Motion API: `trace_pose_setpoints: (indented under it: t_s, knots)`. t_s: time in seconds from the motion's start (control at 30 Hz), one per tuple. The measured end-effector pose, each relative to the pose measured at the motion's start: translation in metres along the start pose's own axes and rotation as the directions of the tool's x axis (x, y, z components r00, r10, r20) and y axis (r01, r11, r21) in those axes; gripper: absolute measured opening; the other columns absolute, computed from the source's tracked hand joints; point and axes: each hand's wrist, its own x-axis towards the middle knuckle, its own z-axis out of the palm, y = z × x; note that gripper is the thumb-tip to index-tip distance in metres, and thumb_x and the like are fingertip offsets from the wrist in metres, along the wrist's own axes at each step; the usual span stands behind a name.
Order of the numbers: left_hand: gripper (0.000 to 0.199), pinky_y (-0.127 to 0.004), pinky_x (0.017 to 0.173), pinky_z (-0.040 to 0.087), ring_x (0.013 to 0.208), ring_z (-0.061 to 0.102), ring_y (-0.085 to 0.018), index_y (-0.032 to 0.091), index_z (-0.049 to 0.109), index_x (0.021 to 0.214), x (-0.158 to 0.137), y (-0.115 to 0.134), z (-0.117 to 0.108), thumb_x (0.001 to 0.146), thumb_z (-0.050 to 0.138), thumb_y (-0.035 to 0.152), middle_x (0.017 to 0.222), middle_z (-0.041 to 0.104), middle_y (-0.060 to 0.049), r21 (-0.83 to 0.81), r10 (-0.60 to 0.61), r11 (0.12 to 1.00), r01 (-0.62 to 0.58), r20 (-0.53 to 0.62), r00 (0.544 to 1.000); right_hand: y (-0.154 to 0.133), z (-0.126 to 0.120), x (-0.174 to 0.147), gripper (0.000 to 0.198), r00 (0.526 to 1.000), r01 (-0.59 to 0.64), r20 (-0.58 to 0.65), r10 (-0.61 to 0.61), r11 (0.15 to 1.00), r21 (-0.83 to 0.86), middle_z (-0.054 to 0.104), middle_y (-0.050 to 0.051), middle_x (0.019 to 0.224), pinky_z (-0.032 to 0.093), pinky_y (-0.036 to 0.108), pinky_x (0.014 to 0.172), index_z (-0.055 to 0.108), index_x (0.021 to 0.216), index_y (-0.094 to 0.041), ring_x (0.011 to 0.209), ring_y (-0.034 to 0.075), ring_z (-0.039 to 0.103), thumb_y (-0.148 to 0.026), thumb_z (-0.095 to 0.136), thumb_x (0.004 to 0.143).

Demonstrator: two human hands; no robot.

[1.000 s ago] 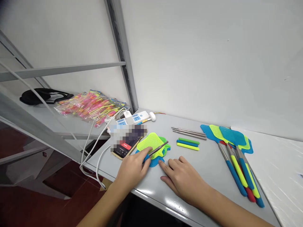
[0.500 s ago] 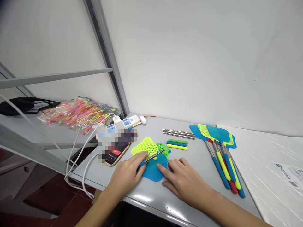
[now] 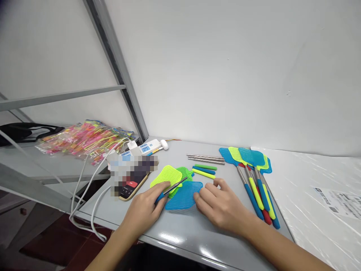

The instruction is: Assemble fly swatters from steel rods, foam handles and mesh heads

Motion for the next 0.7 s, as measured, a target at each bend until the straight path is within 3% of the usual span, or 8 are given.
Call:
trace_pose_setpoints:
  t_s: [0.1,0.2,0.33,0.43,0.53,0.63,0.7]
  knots:
    - [0.036,-0.037,0.088,0.054,0.109,0.065,-0.022,0.027,0.052,0.127,0.000,0.001,-0.002,0.092,0.046,0.023,0.127,0.064,0.000,-0.004,-0.004,1.000,0.004,0.020,1.000,0.006,-0.020,-0.012,0.010,0.998,-0.062,-0.007,0.062,0.998,-0.014,0.053,0.002,0.065,0.038,0.039,0.072,0.064,0.094,-0.010,0.065,0.016,0.047,-0.011,0.055,0.089]
    - [0.033,-0.037,0.086,0.054,0.106,0.066,-0.023,0.027,0.054,0.123,0.000,0.000,-0.002,0.092,0.045,0.023,0.121,0.067,0.000,-0.009,0.012,1.000,-0.012,0.027,1.000,0.007,-0.034,-0.036,0.011,0.996,-0.091,0.014,0.091,0.995,0.027,0.059,0.007,0.076,0.042,0.044,0.079,0.063,0.096,-0.011,0.077,0.021,0.054,-0.009,0.057,0.087]
    - [0.033,-0.034,0.088,0.053,0.107,0.065,-0.021,0.026,0.054,0.122,-0.002,0.001,0.000,0.091,0.047,0.020,0.121,0.067,-0.001,-0.022,0.068,0.997,-0.067,0.009,0.998,-0.002,-0.039,-0.070,0.011,0.983,-0.176,0.061,0.172,0.982,0.063,0.063,0.014,0.098,0.045,0.044,0.089,0.061,0.093,-0.012,0.097,0.026,0.058,-0.007,0.053,0.087]
    - [0.035,-0.031,0.089,0.052,0.111,0.063,-0.020,0.026,0.054,0.124,0.003,0.014,0.003,0.090,0.048,0.019,0.127,0.064,-0.001,-0.025,0.122,0.992,-0.123,-0.031,0.992,-0.012,-0.035,-0.084,0.010,0.970,-0.233,0.078,0.230,0.972,0.027,0.065,0.016,0.105,0.047,0.039,0.090,0.060,0.088,-0.014,0.099,0.025,0.062,-0.011,0.051,0.090]
    - [0.037,-0.032,0.078,0.055,0.107,0.065,-0.023,0.026,0.051,0.130,0.017,0.034,0.005,0.094,0.049,0.034,0.137,0.056,-0.005,0.070,0.037,0.997,-0.033,-0.065,0.997,-0.021,-0.027,-0.088,0.014,0.961,-0.263,0.084,0.263,0.965,-0.001,0.069,0.013,0.105,0.050,0.035,0.085,0.061,0.091,-0.016,0.094,0.022,0.066,-0.015,0.048,0.093]
    - [0.057,-0.038,0.069,0.056,0.093,0.069,-0.028,0.026,0.048,0.134,0.034,0.050,0.005,0.085,0.060,0.052,0.140,0.052,-0.010,0.189,-0.058,0.980,0.058,-0.006,0.998,-0.026,-0.019,-0.089,0.015,0.947,-0.300,0.128,0.294,0.954,0.027,0.069,0.011,0.108,0.053,0.034,0.081,0.061,0.098,-0.018,0.095,0.022,0.067,-0.019,0.046,0.093]
    - [0.056,-0.040,0.072,0.054,0.090,0.069,-0.029,0.026,0.052,0.130,0.043,0.052,0.006,0.082,0.064,0.052,0.135,0.056,-0.010,0.206,-0.066,0.977,0.057,0.040,0.997,-0.027,-0.015,-0.090,0.014,0.926,-0.355,0.163,0.340,0.932,0.073,0.069,0.011,0.110,0.054,0.034,0.080,0.059,0.099,-0.019,0.096,0.023,0.067,-0.021,0.047,0.092]
